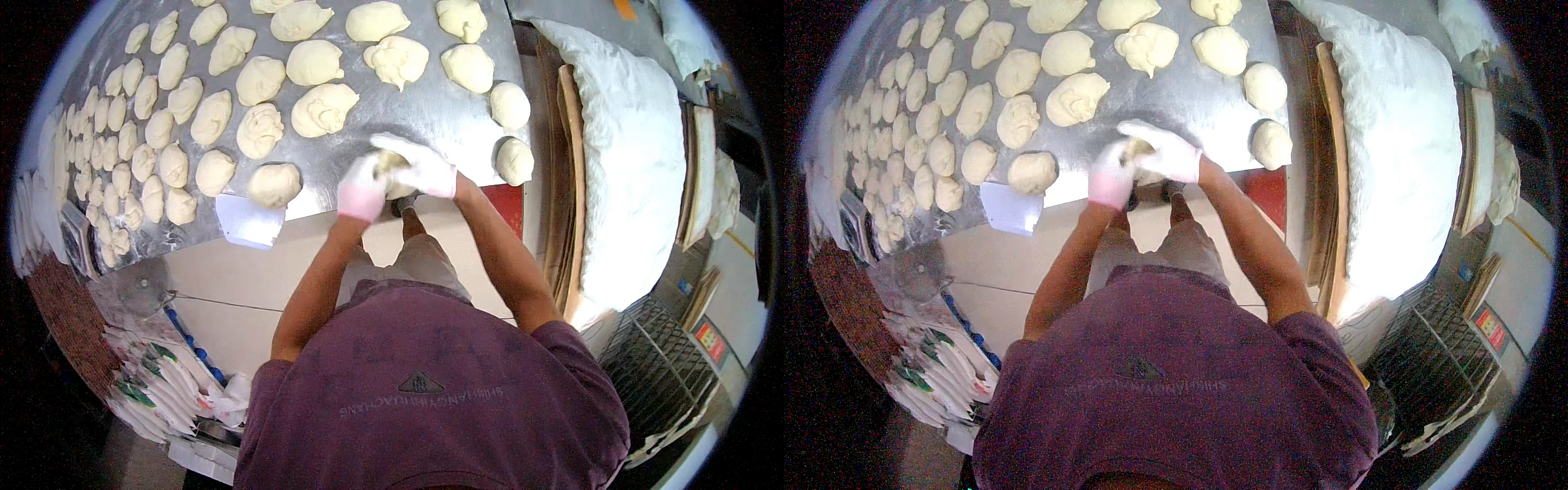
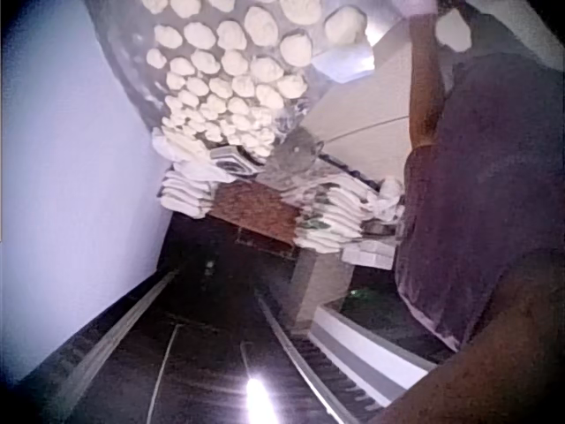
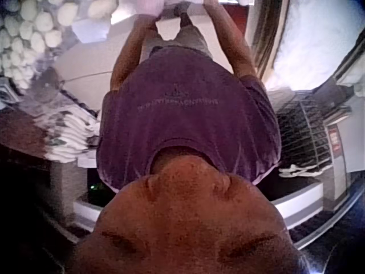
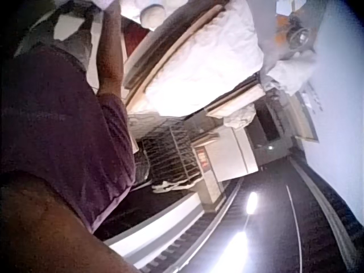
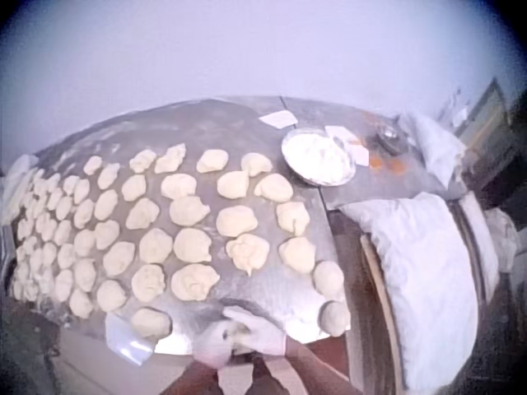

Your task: The person weighs pieces of dough on a digital scale, sprinkles flour from a bowl onto the work surface, and shapes the dough pieces into rounds by hand using a plastic scraper.

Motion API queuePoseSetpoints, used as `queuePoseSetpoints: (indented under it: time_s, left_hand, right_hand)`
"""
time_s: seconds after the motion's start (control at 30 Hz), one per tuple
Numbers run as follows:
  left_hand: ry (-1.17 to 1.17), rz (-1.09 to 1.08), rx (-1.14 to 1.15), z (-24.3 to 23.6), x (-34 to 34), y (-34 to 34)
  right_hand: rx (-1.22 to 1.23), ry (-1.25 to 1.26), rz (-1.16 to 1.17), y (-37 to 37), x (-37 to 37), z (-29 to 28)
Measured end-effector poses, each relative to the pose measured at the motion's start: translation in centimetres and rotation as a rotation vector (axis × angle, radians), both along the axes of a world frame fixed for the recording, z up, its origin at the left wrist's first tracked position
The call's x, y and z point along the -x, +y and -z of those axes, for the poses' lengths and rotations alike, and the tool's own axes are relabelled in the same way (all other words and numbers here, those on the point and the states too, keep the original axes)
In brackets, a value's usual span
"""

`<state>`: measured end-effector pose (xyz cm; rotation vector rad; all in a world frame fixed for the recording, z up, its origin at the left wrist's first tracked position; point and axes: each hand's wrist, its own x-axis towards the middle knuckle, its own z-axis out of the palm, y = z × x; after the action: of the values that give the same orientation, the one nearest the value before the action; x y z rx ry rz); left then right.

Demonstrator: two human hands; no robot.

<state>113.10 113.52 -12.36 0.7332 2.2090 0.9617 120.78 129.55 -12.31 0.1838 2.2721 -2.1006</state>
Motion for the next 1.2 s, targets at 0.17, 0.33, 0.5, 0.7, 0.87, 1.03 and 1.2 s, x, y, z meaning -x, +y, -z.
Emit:
queuePoseSetpoints:
  time_s: [0.17,0.33,0.5,0.7,0.87,1.03,1.2]
  left_hand:
    - [0.102,-0.087,-0.095,0.7,-1.9,-0.4]
    - [-0.039,-0.178,0.043,0.2,2.5,3.7]
    - [0.255,0.010,-0.161,-1.1,1.0,3.2]
    - [0.154,0.029,-0.153,-0.1,1.7,3.7]
    - [0.147,0.062,-0.190,-1.4,0.4,4.6]
    - [0.102,-0.045,-0.137,-0.1,0.8,5.2]
    - [0.068,-0.034,-0.134,-1.5,-1.2,4.7]
  right_hand:
    - [-0.869,0.134,0.169,-1.1,-1.8,4.1]
    - [-0.503,0.033,0.168,0.6,0.8,2.1]
    - [-0.749,0.000,0.228,-0.2,-0.5,4.0]
    - [0.285,-0.218,0.160,1.6,0.7,2.2]
    - [-0.806,0.088,0.209,0.1,-0.1,2.8]
    - [0.260,-0.118,0.074,3.1,0.3,1.5]
    - [-0.817,0.075,0.197,1.4,-1.6,3.5]
